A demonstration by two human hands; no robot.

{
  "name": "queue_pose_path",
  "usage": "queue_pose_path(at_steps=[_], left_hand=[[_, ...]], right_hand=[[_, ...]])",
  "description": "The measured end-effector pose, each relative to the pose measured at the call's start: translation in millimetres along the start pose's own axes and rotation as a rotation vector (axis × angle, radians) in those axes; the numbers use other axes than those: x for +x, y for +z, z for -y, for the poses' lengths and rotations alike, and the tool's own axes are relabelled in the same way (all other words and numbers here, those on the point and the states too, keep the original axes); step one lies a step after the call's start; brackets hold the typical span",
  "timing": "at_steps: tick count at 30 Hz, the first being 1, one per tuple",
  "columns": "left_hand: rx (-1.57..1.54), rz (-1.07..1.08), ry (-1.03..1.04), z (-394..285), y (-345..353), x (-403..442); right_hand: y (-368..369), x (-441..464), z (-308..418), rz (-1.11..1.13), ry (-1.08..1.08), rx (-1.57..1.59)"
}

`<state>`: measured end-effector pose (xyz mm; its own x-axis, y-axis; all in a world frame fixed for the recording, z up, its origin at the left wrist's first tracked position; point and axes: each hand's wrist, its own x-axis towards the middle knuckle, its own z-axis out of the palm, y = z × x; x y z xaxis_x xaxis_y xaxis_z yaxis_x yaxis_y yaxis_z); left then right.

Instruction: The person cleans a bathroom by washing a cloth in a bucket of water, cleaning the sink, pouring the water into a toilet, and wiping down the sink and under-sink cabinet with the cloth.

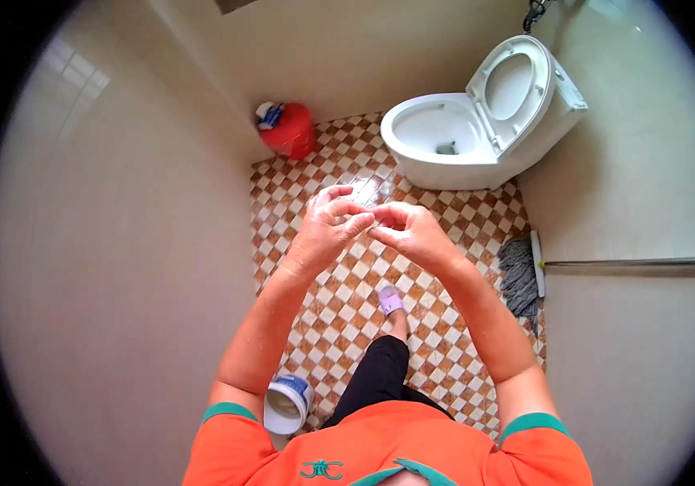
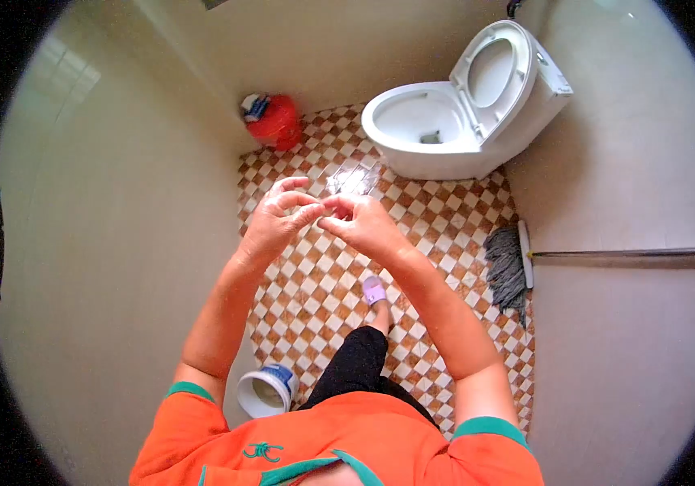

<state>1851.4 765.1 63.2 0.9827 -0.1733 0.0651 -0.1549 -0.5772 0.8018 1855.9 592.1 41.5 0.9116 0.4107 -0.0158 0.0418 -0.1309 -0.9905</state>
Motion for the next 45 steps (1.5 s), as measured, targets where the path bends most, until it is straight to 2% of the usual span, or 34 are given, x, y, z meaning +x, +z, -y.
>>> queue_pose_path(at_steps=[1,2,4,6,8,10,12,14,16,18,20,21,22,23,24,25,26,27,28,29,31,32,34,35,36,38,40,41,42,44,45], left_hand=[[-0.070,0.051,-0.004,3.3,7.5,25.9],[-0.143,0.094,-0.003,0.5,12.2,55.1],[-0.331,0.201,-0.073,-1.3,23.0,100.7],[-0.489,0.196,-0.149,-1.5,41.9,140.5],[-0.584,0.204,-0.218,-3.7,58.5,179.0],[-0.527,0.206,-0.264,-7.6,70.1,212.4],[-0.437,0.297,-0.380,-1.5,81.5,246.4],[-0.230,0.217,-0.314,27.5,98.5,271.4],[-0.102,0.070,-0.400,46.2,107.9,285.7],[-0.175,-0.073,-0.377,92.1,119.0,284.1],[-0.399,-0.196,-0.649,111.2,124.3,272.4],[-0.419,-0.244,-0.778,132.5,129.1,258.7],[-0.435,-0.299,-0.920,153.7,137.6,243.2],[-0.435,-0.313,-0.971,166.8,146.1,225.0],[-0.507,-0.339,-1.102,173.4,156.5,209.0],[-0.574,-0.361,-1.208,180.3,164.6,206.4],[-0.504,-0.427,-1.303,174.0,177.5,209.6],[-0.501,-0.424,-1.320,169.5,185.4,203.3],[-0.504,-0.430,-1.322,168.3,195.8,205.6],[-0.448,-0.353,-1.277,191.4,213.6,183.0],[-0.367,-0.284,-1.272,180.7,229.5,199.1],[-0.336,-0.236,-1.255,180.6,235.4,207.3],[-0.358,-0.240,-1.194,184.4,249.3,219.8],[-0.298,-0.203,-1.129,185.0,254.2,230.2],[-0.241,-0.163,-1.065,183.9,259.1,240.0],[-0.173,-0.161,-0.979,168.4,257.5,275.7],[-0.062,-0.077,-0.811,150.5,253.5,291.7],[-0.089,-0.087,-0.815,148.4,254.1,295.6],[-0.097,-0.087,-0.817,150.0,255.8,295.0],[0.079,-0.069,-0.723,155.5,258.2,290.6],[0.083,-0.065,-0.768,155.6,258.9,289.3]], right_hand=[[-13.5,19.0,-12.7,0.019,0.021,0.234],[-34.8,30.4,-1.7,0.044,0.200,0.324],[-70.9,56.5,-11.4,0.013,0.204,0.438],[-110.6,82.1,-21.2,-0.049,0.221,0.534],[-148.2,106.8,-29.0,-0.098,0.255,0.498],[-182.4,130.9,-34.3,-0.085,0.299,0.427],[-216.4,164.6,-48.5,-0.052,0.298,0.278],[-254.8,207.1,-74.3,-0.002,0.309,0.167],[-291.7,256.6,-103.6,0.088,0.326,0.044],[-319.9,306.3,-130.6,0.171,0.322,-0.017],[-338.7,347.8,-171.4,0.232,0.398,-0.043],[-341.9,365.9,-201.7,0.252,0.438,0.003],[-345.9,383.3,-240.3,0.263,0.527,0.264],[-343.4,390.0,-286.6,0.063,0.714,0.697],[-348.7,400.3,-353.0,-0.018,0.752,0.629],[-362.7,398.4,-423.9,0.010,0.641,-0.011],[-376.5,387.3,-473.6,0.060,0.483,-0.864],[-378.8,378.2,-479.9,-0.032,0.452,-1.123],[-395.2,388.2,-484.0,-0.076,0.555,-0.727],[-405.4,398.1,-462.2,-0.075,0.557,-0.742],[-407.6,407.6,-409.1,0.135,0.671,-0.826],[-412.4,413.6,-405.9,0.138,0.666,-0.836],[-416.9,422.1,-401.3,0.167,0.617,-0.452],[-418.1,419.0,-417.6,0.173,0.617,-0.455],[-419.6,407.7,-449.9,0.109,0.761,-0.522],[-426.5,400.6,-464.9,0.035,0.902,-0.584],[-427.3,388.0,-447.9,0.053,0.310,-1.238],[-423.4,397.9,-418.9,0.138,0.500,-1.135],[-425.6,401.1,-413.9,0.142,0.501,-1.142],[-432.7,401.4,-399.1,0.066,0.658,-0.840],[-434.3,400.0,-388.5,0.064,0.659,-0.849]])
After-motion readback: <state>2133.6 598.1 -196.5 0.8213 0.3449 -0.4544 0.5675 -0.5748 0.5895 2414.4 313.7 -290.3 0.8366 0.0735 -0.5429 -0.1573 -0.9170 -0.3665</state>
